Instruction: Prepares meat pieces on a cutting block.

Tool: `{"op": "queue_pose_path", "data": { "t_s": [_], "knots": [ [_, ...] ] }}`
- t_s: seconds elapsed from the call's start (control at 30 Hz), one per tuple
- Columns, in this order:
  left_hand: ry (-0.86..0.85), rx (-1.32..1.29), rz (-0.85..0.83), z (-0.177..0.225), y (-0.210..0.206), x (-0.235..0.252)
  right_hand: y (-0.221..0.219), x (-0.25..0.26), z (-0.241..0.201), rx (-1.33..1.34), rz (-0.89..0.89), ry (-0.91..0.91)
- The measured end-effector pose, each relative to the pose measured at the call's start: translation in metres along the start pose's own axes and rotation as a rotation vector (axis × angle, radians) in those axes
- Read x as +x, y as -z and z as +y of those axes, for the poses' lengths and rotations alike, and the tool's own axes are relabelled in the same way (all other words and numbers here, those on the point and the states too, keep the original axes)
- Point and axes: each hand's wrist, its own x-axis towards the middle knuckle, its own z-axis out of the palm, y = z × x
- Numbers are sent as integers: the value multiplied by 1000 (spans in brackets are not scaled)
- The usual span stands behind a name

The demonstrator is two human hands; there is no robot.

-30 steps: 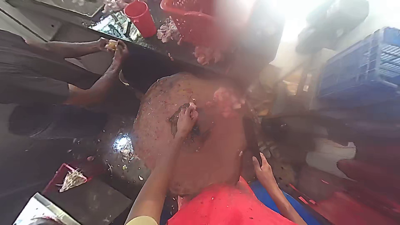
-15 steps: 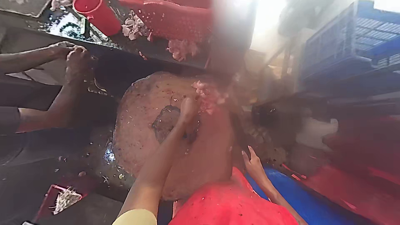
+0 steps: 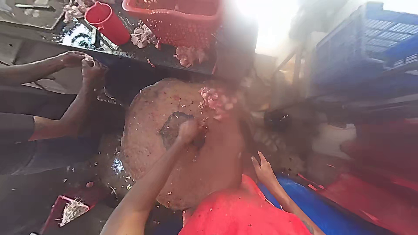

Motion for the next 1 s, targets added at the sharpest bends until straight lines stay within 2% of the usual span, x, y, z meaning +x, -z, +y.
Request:
{"op": "queue_pose_path", "data": {
  "t_s": [0.07, 0.13, 0.2, 0.27, 0.33, 0.43, 0.53, 0.6, 0.73, 0.83, 0.9, 0.93, 1.0],
  "knots": [
    [48, -43, 70, -48, 20, 6, 0, -1, -1, 19, -3, -7],
    [57, -219, 259, -81, 57, 16, -2, -2, 0, 19, 5, 3],
    [43, -339, 377, -77, 100, 21, -1, -1, -1, 5, -2, 4],
    [-2, -335, 383, -55, 113, 24, 1, 0, -2, -16, -9, 4],
    [-72, -315, 308, -29, 87, 33, 1, 0, -4, -18, -7, 1],
    [-163, -263, 137, 11, 24, 52, -1, -1, -7, -19, -1, -25],
    [-177, -115, 175, 40, -18, 51, -1, -1, -8, -33, -4, -46],
    [-180, -97, 176, 40, -22, 36, -1, 0, -8, -24, 7, -26],
    [-176, 4, 88, 11, -17, 10, -3, -2, -5, -7, 26, -12],
    [-127, 29, 17, -32, -1, 0, -2, 0, -2, -17, 7, -9],
    [-14, -78, 86, -74, 29, 9, 1, 2, -1, -19, -2, -3],
    [39, -105, 179, -94, 48, 17, 2, 2, 0, -17, -4, 2],
    [60, -139, 320, -110, 88, 24, 1, 1, 2, -8, -10, 7]
  ]
}}
